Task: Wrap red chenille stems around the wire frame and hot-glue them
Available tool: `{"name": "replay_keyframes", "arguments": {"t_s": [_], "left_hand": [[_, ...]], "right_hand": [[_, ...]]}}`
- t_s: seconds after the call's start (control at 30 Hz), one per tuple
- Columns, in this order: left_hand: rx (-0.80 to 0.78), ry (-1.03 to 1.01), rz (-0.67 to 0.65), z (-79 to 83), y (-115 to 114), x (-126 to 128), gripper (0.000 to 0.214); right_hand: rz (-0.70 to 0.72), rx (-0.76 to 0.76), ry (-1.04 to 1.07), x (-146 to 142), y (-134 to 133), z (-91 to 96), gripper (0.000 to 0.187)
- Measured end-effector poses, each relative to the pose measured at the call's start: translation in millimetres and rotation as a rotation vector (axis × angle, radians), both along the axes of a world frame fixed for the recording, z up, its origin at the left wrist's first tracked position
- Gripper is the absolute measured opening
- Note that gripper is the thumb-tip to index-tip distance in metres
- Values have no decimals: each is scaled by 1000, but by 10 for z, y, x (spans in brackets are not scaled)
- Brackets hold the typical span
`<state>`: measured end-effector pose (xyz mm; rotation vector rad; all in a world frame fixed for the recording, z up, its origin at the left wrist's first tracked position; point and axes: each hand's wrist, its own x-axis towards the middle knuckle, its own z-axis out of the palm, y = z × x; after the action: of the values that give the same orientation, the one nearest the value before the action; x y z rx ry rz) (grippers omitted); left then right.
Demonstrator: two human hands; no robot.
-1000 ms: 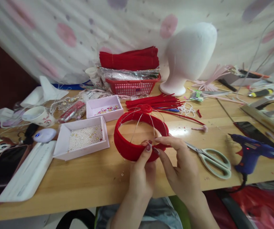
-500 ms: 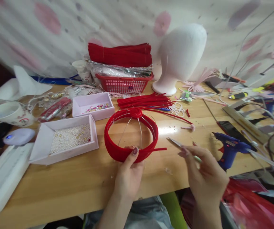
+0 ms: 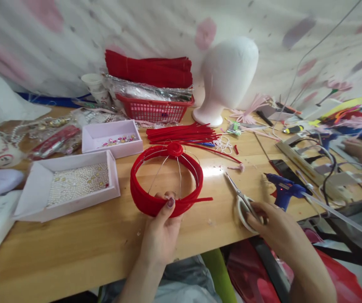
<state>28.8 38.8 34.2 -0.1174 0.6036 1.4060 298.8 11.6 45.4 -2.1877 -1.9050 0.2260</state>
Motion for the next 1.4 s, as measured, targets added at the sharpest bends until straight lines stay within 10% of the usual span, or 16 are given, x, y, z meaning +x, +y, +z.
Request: {"name": "replay_keyframes", "arguments": {"t_s": [0.17, 0.33, 0.57, 1.4], "left_hand": [[-24, -41, 33, -11, 37, 57, 33], [3, -103, 25, 135, 131, 104, 34], [33, -61, 36, 299, 113, 214, 52], [-98, -83, -78, 186, -16, 331, 37]], "right_hand": [[22, -73, 697, -231, -357, 168, 32], [38, -235, 1148, -753, -689, -76, 63], [158, -117, 1254, -1264, -590, -307, 79], [179, -177, 1301, -1213, -475, -336, 73]]}}
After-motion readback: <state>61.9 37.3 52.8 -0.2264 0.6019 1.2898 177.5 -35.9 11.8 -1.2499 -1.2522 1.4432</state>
